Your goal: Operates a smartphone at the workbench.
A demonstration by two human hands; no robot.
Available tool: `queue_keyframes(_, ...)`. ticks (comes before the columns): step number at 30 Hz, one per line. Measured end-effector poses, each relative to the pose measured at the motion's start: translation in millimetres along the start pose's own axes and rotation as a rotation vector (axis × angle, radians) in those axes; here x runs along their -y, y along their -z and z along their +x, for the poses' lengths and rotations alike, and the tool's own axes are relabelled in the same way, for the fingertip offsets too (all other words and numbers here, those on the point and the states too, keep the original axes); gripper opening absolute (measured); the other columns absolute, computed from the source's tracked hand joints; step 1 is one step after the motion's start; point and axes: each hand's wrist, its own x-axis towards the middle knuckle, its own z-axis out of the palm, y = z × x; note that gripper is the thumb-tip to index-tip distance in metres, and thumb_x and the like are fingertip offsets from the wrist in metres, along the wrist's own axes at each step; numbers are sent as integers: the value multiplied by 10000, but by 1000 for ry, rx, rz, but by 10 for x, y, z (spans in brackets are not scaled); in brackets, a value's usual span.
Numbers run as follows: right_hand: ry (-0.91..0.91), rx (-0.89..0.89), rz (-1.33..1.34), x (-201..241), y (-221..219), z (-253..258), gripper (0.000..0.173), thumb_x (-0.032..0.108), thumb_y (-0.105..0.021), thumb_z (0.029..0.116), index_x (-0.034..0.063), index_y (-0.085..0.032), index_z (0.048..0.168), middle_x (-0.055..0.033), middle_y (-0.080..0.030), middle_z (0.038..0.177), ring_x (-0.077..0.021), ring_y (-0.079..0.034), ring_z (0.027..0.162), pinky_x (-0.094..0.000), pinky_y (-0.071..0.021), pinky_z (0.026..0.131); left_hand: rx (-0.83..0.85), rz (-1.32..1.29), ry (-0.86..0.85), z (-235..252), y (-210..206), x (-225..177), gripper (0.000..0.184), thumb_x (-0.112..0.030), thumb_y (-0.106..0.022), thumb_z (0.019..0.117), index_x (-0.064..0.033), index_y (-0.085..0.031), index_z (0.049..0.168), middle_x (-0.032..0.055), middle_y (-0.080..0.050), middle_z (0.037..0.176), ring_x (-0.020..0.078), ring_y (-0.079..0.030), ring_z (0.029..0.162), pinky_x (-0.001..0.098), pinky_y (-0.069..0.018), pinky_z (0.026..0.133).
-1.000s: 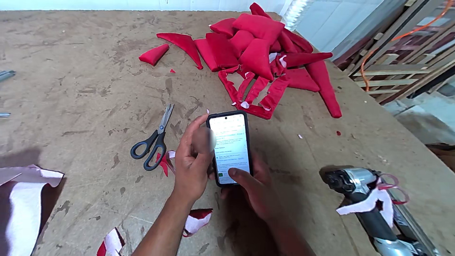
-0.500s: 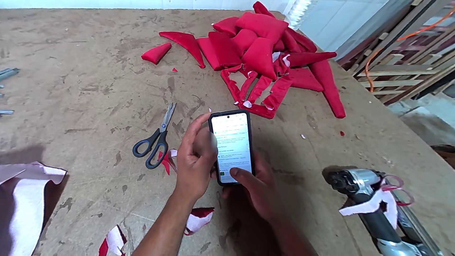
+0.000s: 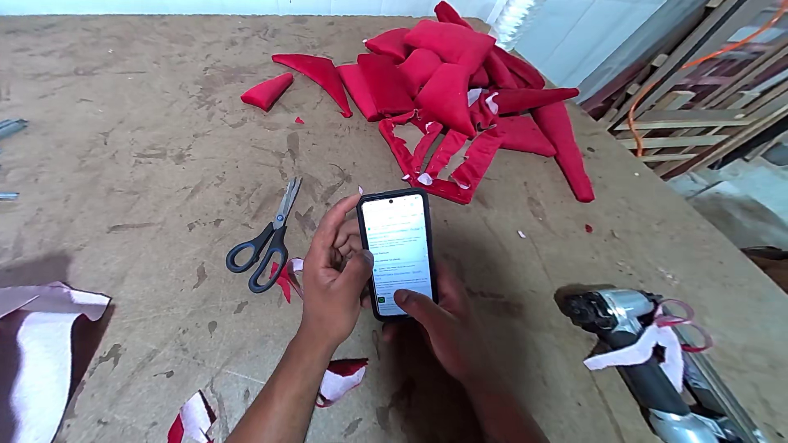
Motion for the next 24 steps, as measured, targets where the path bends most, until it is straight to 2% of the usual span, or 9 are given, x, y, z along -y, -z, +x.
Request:
queue_keyframes(4, -1, 4, -2, 5, 0, 1, 437, 103, -596, 969, 71, -468, 1386, -243, -700, 1103, -381, -745, 841, -459, -658, 602, 3, 1, -8, -1, 1, 5, 635, 14, -485, 964, -196, -411, 1559, 137, -670, 1147, 213, -685, 803, 295, -575, 554)
queue_keyframes(12, -4, -6, 1, 2, -4, 4, 447, 99, -603, 965, 66, -462, 1388, -241, -700, 1108, -379, -746, 850, -458, -659, 605, -6, -14, 8, -1, 1, 4, 622, 0, -481, 973, -212, -420, 1555, 139, -675, 1131, 205, -672, 730, 279, -546, 486)
queue_keyframes(16, 2, 10, 5, -9, 5, 9, 455, 102, -597, 969, 67, -454, 1399, -243, -695, 1124, -383, -745, 866, -459, -659, 606, 4, -20, -1, -4, 5, 11, 607, -13, -467, 983, -203, -414, 1558, 141, -672, 1146, 207, -684, 797, 287, -570, 545)
queue_keyframes(19, 6, 0, 9, -11, -4, 7, 443, 90, -595, 962, 59, -461, 1383, -233, -700, 1107, -371, -747, 850, -456, -660, 602, 17, -20, -8, -4, 15, 16, 622, -12, -464, 977, -196, -397, 1568, 145, -665, 1161, 224, -687, 868, 321, -594, 632)
queue_keyframes(24, 4, -2, -2, 6, -8, 6, 454, 87, -591, 964, 70, -458, 1398, -229, -701, 1113, -364, -749, 848, -452, -660, 597, 6, -6, -9, -1, 10, 16, 645, 11, -463, 952, -199, -411, 1560, 142, -671, 1133, 206, -681, 807, 288, -572, 569)
